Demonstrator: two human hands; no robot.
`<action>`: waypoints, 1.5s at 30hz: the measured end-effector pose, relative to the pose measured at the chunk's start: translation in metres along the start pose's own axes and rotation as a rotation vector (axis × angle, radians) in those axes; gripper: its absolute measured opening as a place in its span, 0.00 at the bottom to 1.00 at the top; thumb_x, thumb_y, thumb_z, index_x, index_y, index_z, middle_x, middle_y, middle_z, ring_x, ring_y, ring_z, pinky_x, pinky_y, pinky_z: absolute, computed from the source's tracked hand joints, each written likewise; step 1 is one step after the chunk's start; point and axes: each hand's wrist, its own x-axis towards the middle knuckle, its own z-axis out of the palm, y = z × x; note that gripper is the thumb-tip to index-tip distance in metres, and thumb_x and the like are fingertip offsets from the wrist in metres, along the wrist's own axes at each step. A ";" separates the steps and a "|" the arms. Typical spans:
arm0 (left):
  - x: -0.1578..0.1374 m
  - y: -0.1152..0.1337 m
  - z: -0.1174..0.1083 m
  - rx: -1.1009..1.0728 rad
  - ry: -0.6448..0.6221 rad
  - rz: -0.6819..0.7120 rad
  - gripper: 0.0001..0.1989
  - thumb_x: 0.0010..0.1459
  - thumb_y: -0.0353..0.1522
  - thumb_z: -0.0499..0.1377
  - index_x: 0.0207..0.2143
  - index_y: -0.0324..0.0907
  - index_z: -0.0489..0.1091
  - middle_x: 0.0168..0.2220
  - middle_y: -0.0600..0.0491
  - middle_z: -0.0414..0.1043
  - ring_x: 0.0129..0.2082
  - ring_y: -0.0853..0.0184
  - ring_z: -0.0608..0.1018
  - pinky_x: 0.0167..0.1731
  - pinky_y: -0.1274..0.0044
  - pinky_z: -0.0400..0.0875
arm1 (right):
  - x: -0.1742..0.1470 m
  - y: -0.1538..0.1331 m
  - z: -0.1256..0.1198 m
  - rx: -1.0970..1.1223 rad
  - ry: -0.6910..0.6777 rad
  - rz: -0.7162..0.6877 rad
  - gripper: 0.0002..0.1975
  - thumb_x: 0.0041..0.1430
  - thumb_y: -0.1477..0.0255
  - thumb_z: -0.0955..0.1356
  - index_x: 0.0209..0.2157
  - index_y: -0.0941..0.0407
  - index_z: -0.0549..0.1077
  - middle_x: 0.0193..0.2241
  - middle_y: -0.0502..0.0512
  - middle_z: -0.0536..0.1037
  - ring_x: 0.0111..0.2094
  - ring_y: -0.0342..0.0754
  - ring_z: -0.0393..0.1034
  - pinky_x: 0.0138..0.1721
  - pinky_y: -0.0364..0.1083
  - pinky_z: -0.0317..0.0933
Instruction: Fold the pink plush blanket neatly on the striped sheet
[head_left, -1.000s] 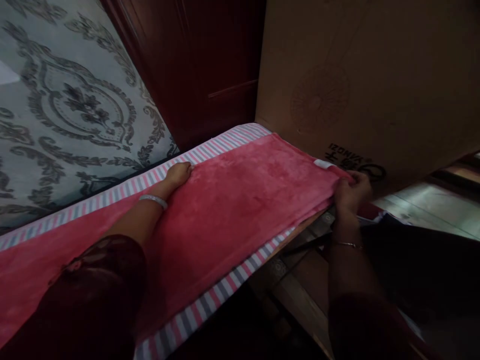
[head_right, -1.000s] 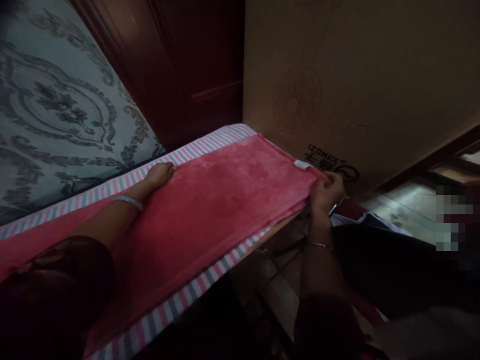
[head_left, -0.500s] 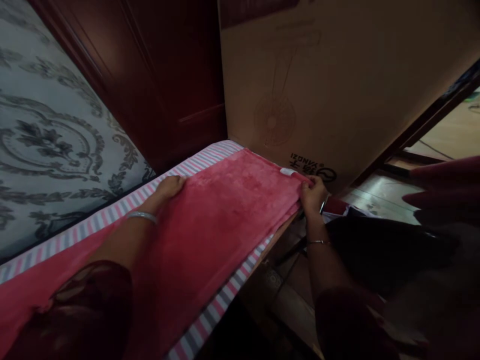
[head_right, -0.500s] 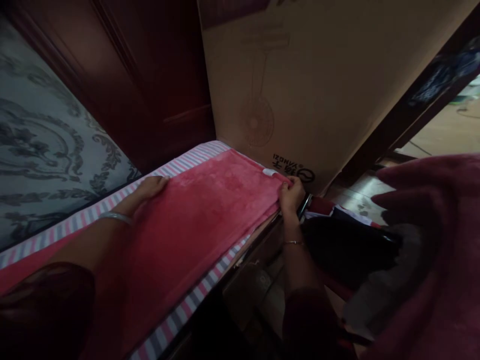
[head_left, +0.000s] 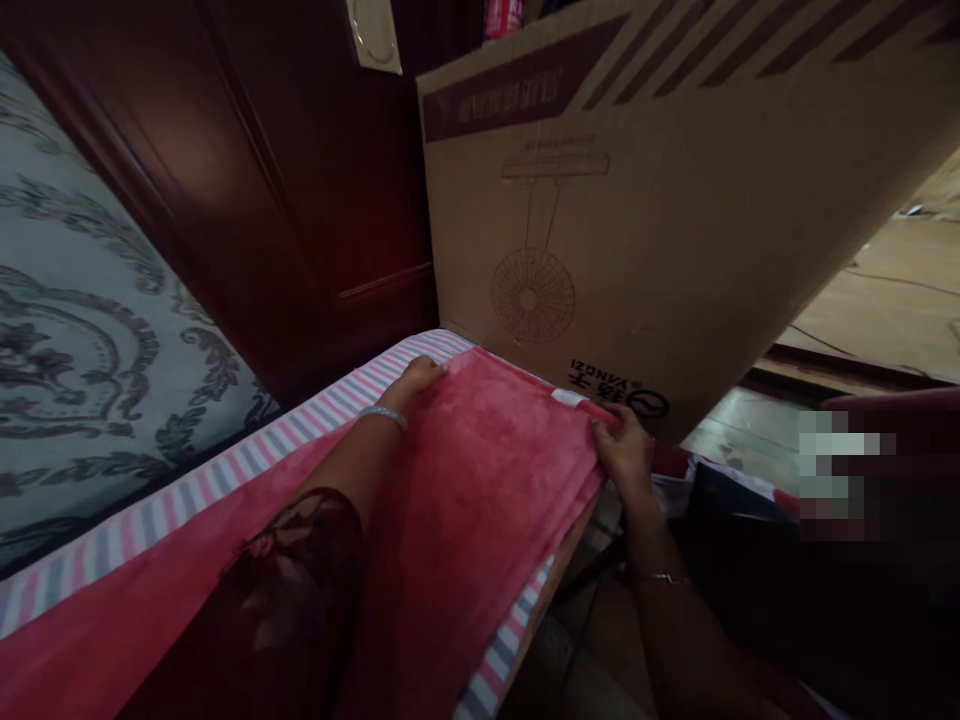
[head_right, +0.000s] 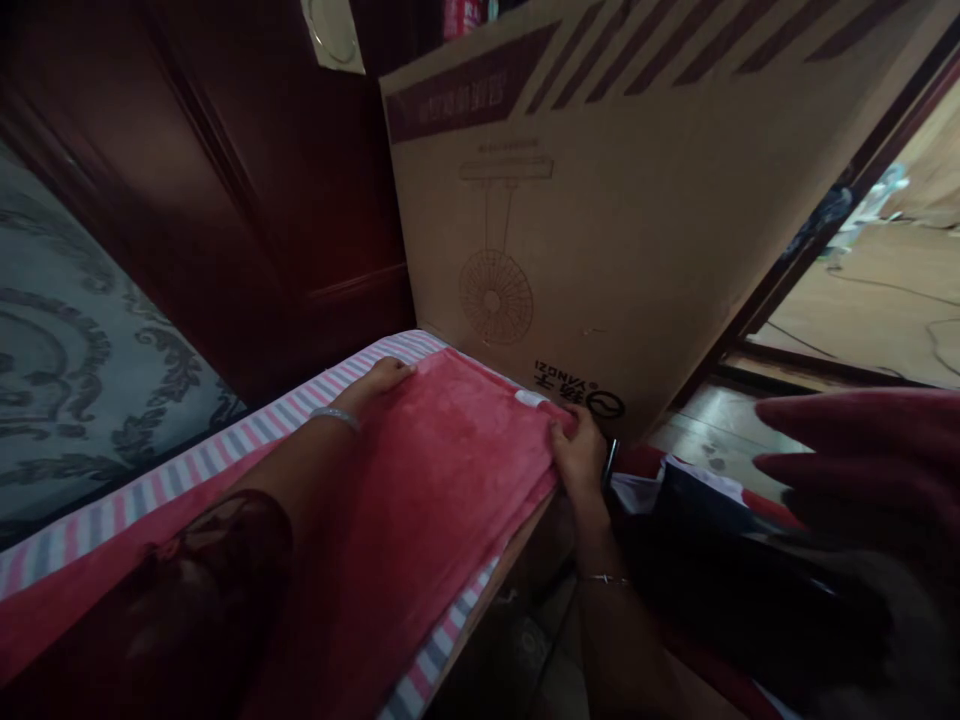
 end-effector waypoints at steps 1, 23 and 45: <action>0.003 0.006 0.004 0.017 0.006 -0.004 0.12 0.60 0.39 0.58 0.33 0.40 0.76 0.39 0.42 0.81 0.42 0.55 0.81 0.37 0.73 0.71 | 0.001 -0.002 0.000 0.020 -0.005 -0.015 0.23 0.46 0.62 0.64 0.42 0.57 0.77 0.37 0.60 0.80 0.38 0.58 0.73 0.44 0.54 0.66; 0.032 -0.018 0.012 0.134 0.132 -0.039 0.25 0.64 0.41 0.53 0.61 0.41 0.63 0.57 0.39 0.73 0.57 0.50 0.75 0.53 0.66 0.67 | 0.019 -0.018 0.032 0.030 -0.030 -0.011 0.19 0.49 0.68 0.65 0.42 0.58 0.78 0.39 0.61 0.82 0.40 0.58 0.74 0.48 0.53 0.65; 0.070 0.006 0.037 -0.010 0.261 0.106 0.20 0.64 0.30 0.49 0.51 0.44 0.77 0.56 0.44 0.71 0.51 0.57 0.75 0.52 0.70 0.67 | 0.021 -0.009 0.033 0.064 0.018 -0.080 0.19 0.48 0.76 0.62 0.41 0.57 0.77 0.40 0.59 0.81 0.43 0.56 0.74 0.50 0.53 0.65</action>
